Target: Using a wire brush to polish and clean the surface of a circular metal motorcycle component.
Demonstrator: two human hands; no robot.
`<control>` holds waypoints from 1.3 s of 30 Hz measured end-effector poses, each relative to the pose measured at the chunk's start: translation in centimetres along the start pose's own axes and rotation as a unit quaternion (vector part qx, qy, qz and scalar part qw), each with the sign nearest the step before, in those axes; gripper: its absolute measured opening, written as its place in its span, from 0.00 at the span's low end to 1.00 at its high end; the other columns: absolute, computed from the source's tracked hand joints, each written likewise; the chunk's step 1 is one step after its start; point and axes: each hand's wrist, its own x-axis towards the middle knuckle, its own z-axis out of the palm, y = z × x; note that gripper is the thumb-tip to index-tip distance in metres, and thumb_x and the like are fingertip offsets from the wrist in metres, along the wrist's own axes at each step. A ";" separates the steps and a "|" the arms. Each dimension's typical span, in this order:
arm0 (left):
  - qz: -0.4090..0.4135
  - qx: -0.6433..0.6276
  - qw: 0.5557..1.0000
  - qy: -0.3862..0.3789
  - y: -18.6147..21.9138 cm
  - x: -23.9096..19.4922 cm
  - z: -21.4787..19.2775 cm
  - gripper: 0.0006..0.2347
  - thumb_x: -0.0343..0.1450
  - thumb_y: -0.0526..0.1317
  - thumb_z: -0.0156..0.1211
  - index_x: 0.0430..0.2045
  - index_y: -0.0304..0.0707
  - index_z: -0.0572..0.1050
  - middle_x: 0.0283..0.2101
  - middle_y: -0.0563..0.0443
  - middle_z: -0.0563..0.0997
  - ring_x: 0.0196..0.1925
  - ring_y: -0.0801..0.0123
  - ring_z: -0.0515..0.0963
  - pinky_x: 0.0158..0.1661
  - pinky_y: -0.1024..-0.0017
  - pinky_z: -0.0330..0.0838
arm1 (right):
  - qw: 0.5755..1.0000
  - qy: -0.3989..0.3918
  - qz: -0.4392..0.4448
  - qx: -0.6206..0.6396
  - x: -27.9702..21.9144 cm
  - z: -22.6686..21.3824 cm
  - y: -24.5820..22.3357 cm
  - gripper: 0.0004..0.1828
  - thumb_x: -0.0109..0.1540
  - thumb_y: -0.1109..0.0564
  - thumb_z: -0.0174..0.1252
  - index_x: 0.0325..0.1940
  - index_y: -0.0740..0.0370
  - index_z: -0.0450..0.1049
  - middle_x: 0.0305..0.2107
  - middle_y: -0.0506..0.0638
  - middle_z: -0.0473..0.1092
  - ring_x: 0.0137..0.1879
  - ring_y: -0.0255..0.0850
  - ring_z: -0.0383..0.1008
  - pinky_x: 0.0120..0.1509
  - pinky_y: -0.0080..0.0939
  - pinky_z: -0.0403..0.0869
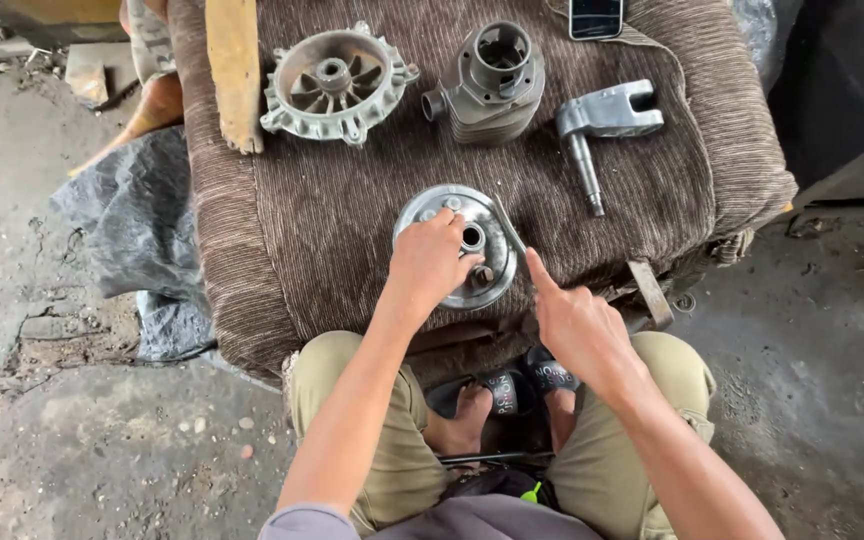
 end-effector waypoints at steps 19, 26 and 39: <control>0.002 0.000 1.000 0.014 -0.5 -0.1 0.6 0.21 0.68 0.52 0.66 0.44 0.31 0.77 0.40 0.50 0.77 0.37 0.56 0.83 0.40 0.61 0.77 | 0.999 -0.025 -0.028 -0.023 2.0 -2.0 -0.1 0.32 0.71 0.51 0.37 0.82 0.42 0.52 0.29 0.71 0.73 0.38 0.72 0.80 0.40 0.65 0.79; 0.000 -0.004 1.000 0.008 -0.4 -0.3 0.4 0.22 0.68 0.53 0.66 0.45 0.32 0.77 0.40 0.51 0.77 0.36 0.57 0.83 0.39 0.59 0.77 | 0.998 -0.036 -0.035 -0.035 1.7 -3.7 -0.5 0.32 0.71 0.51 0.37 0.82 0.43 0.52 0.26 0.71 0.74 0.32 0.69 0.80 0.35 0.64 0.80; 0.002 0.003 1.000 0.008 -0.6 0.6 1.7 0.22 0.67 0.51 0.65 0.45 0.30 0.76 0.40 0.52 0.75 0.30 0.59 0.83 0.35 0.60 0.75 | 0.992 -0.007 -0.098 -0.080 5.0 -3.9 -1.4 0.31 0.72 0.53 0.38 0.82 0.48 0.55 0.18 0.65 0.71 0.23 0.60 0.79 0.26 0.56 0.80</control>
